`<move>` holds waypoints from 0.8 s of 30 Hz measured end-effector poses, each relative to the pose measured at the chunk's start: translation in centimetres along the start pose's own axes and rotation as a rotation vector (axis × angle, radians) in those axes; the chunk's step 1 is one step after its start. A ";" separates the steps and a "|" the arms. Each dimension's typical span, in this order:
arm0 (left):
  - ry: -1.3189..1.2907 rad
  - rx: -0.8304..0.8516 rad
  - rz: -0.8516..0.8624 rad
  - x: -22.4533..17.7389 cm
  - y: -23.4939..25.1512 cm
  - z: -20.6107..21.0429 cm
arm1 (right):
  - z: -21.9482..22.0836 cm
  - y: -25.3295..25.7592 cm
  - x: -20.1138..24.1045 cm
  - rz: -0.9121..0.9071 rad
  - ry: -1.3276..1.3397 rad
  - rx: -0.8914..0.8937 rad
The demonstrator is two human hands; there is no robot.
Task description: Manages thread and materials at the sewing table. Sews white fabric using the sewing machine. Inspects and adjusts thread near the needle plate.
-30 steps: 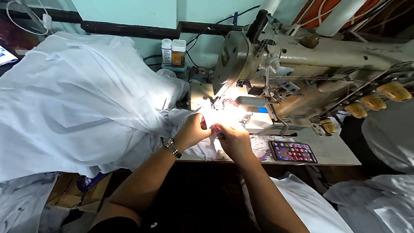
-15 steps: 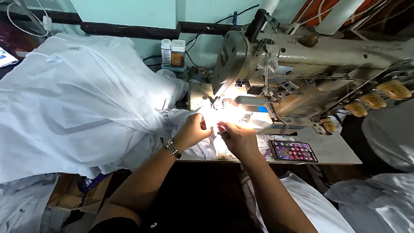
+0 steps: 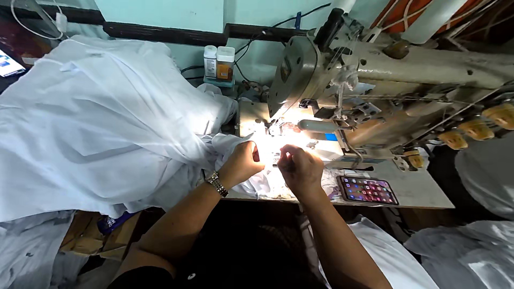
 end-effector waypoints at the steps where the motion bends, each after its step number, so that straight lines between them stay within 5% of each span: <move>1: -0.015 0.006 -0.006 0.1 0.0 0.1 | 0.0 -0.1 0.1 0.022 -0.007 0.052; 7: -0.089 -0.011 0.061 0.8 0.0 0.2 | -0.9 -1.4 -0.1 0.307 0.027 0.341; 24: -0.061 -0.003 0.062 1.0 0.2 0.2 | -0.2 -1.5 -0.6 0.108 -0.016 0.432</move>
Point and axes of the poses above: each hand's wrist, its own y-axis towards the middle knuckle, its own z-axis out of the palm, x = y × z, the point moved 1 cm from there along y, towards the middle knuckle, and after that the axes turned 8 degrees about -y, right-handed, at the moved point
